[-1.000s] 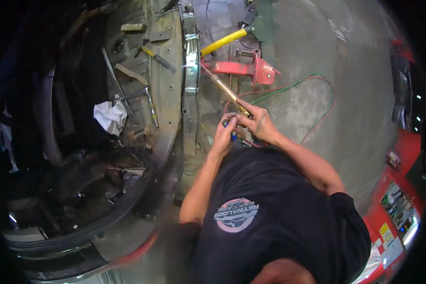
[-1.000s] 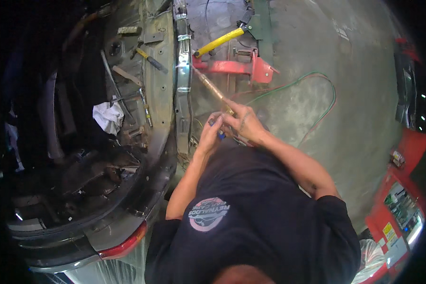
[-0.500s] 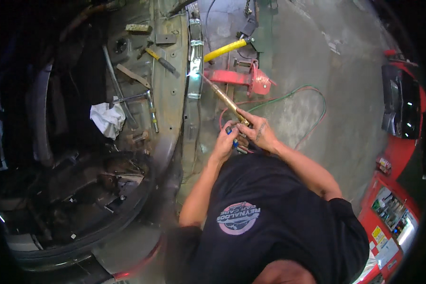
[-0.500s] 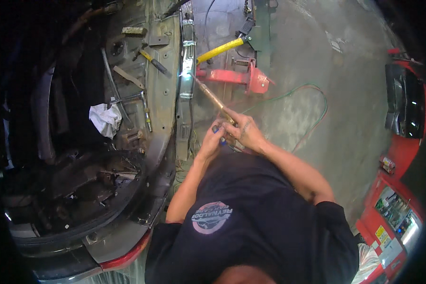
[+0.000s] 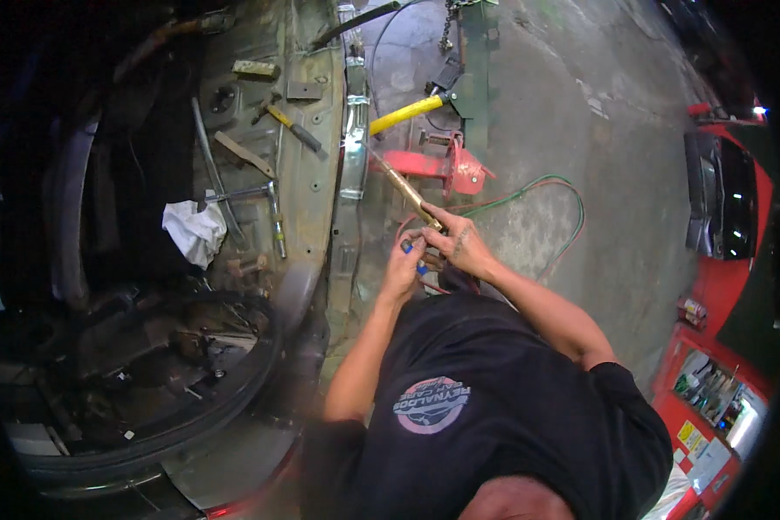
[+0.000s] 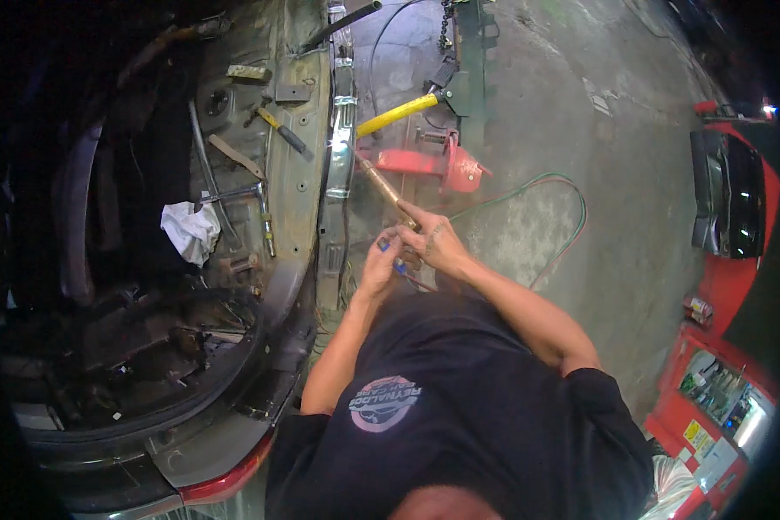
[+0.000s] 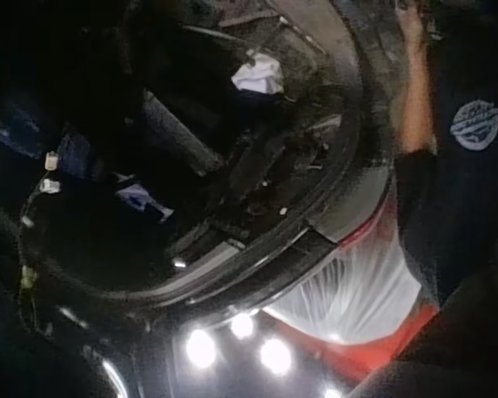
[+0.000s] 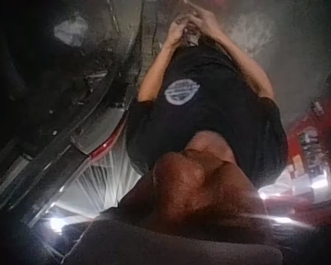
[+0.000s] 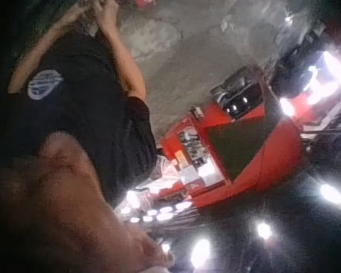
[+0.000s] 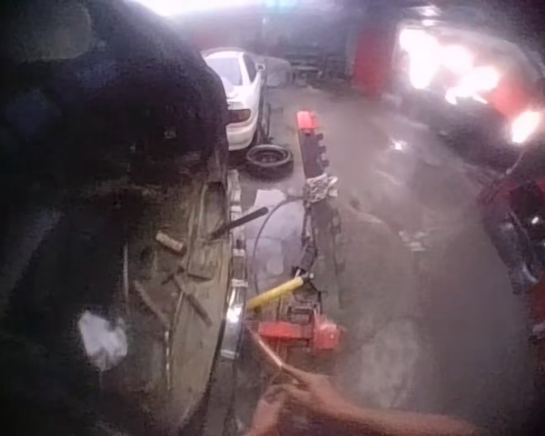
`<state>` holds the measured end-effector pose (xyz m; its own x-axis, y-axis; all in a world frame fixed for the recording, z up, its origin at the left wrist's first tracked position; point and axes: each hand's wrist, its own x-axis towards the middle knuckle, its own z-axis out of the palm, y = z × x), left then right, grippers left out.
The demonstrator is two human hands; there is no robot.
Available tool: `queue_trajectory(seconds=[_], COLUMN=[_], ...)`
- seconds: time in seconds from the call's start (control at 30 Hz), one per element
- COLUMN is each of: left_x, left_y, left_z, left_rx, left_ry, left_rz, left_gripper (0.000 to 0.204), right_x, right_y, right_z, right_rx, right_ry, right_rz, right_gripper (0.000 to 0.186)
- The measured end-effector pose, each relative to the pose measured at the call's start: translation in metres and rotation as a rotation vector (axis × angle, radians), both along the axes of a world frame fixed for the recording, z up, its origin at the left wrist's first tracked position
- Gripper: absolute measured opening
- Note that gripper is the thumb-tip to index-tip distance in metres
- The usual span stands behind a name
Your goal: The person uses a welding torch to heat a section of a vehicle frame and then strikes it with a hammer while holding a metal block against it.
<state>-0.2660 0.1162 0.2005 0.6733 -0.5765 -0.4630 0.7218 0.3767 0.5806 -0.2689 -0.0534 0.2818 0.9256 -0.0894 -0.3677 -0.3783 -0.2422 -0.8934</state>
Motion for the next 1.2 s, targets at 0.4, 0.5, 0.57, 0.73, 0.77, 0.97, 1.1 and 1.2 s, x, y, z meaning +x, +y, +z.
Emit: queue_trajectory(seconds=[0.4, 0.5, 0.57, 0.73, 0.77, 0.97, 1.1, 1.2], left_x=[-0.007, -0.008, -0.005, -0.004, -0.004, -0.012, -0.012, -0.009], left_y=[-0.007, -0.002, 0.004, 0.013, 0.013, 0.005, 0.005, 0.010], left_z=[-0.006, -0.006, -0.009, -0.007, -0.008, -0.011, -0.009, -0.008], left_rx=[0.018, 0.008, 0.031, 0.036, 0.038, 0.003, -0.047, -0.016], left_ry=[-0.064, -0.036, -0.046, -0.029, -0.024, -0.036, -0.009, -0.008], left_rz=[-0.072, -0.083, -0.099, -0.084, -0.078, -0.088, -0.092, -0.082], left_gripper=[0.029, 0.029, 0.039, 0.037, 0.035, 0.033, 0.032, 0.039], right_x=[-0.012, -0.012, -0.010, -0.011, -0.011, -0.020, -0.022, -0.017], right_y=[-0.006, -0.003, 0.001, 0.008, 0.009, 0.006, 0.004, 0.010], right_z=[0.017, 0.012, 0.007, -0.010, -0.008, 0.008, 0.005, 0.011], right_rx=[-0.119, -0.151, -0.132, -0.107, -0.108, -0.118, -0.156, -0.069], right_ry=[0.073, 0.047, 0.023, -0.034, -0.004, 0.072, 0.022, 0.081], right_rz=[0.028, 0.035, 0.043, 0.044, 0.039, 0.010, 0.005, -0.002], right_gripper=[0.058, 0.057, 0.057, 0.057, 0.057, 0.057, 0.056, 0.057])
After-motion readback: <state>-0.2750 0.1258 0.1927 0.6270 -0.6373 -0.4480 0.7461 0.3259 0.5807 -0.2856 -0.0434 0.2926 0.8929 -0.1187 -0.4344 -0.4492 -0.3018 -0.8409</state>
